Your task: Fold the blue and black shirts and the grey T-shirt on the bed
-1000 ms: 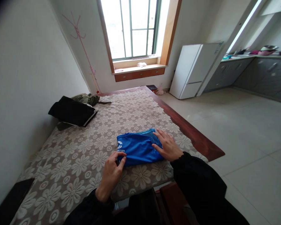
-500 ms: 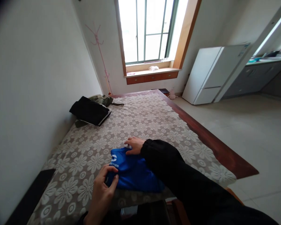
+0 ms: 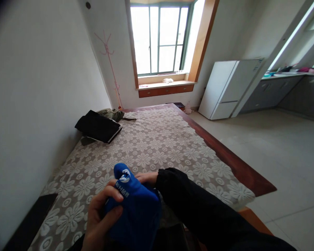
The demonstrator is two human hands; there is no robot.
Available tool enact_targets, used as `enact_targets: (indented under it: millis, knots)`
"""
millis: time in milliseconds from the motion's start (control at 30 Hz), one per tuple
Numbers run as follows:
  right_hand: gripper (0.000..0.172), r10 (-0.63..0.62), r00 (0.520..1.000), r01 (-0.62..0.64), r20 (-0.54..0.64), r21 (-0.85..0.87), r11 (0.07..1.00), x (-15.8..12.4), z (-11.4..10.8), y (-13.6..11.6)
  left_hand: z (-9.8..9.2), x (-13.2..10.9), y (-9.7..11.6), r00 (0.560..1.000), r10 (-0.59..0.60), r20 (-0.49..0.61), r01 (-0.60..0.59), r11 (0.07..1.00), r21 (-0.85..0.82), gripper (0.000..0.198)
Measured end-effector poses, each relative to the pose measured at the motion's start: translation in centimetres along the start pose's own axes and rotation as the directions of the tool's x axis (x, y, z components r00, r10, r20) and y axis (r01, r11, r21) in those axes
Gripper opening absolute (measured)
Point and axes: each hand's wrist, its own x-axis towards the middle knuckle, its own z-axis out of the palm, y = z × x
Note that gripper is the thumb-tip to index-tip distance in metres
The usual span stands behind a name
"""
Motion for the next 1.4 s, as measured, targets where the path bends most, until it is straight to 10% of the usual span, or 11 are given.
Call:
enact_targets:
  millis: [133, 333, 567, 767, 900, 1067, 1167, 1400]
  knots:
    - [0.053, -0.009, 1.0, 0.018, -0.026, 0.38, 0.925, -3.9, 1.4, 0.9, 1.3, 0.5, 1.6, 0.996, -0.079, 0.041, 0.082, 0.993, -0.086, 0.016]
    - [0.066, -0.096, 0.952, 0.217, -0.292, 0.417, 0.883, -11.4, 2.8, -0.6, 3.6, 2.2, 1.8, 0.981, -0.091, 0.171, 0.099, 0.994, -0.035, 0.02]
    - [0.072, -0.06, 0.548, 0.274, -0.834, 0.111, 0.955, -23.3, 2.6, -1.7, 10.4, 4.6, -2.4, 0.896, -0.305, 0.323, 0.404, 0.862, -0.305, 0.035]
    - [0.081, -0.038, 0.411, 0.169, -0.911, 0.035, 0.985, -27.4, -6.7, -3.4, 18.5, 13.2, -9.7, 0.796, -0.475, 0.375, 0.606, 0.613, -0.507, 0.053]
    - [0.094, 0.095, 0.317, -0.044, -0.944, 0.086, 0.995, -26.8, -13.8, -2.1, 21.2, 16.3, -14.9, 0.665, -0.63, 0.402, 0.747, 0.564, -0.352, 0.063]
    - [0.088, -0.114, 0.481, -0.188, -0.869, -0.23, 0.955, -28.0, -16.3, 0.2, 21.7, 15.0, -18.6, 0.811, -0.455, 0.369, 0.554, 0.8, -0.23, 0.101]
    - [0.071, -0.144, 0.532, -0.322, -0.834, -0.357, 0.877, -29.3, -16.1, 0.8, 21.8, 14.9, -19.9, 0.812, -0.462, 0.357, 0.517, 0.853, -0.072, 0.088]
    - [0.092, -0.162, 0.587, -0.408, -0.793, -0.462, 0.787, -29.9, -19.0, -0.2, 24.3, 19.3, -21.1, 0.868, -0.428, 0.25, 0.439, 0.898, 0.014, 0.106]
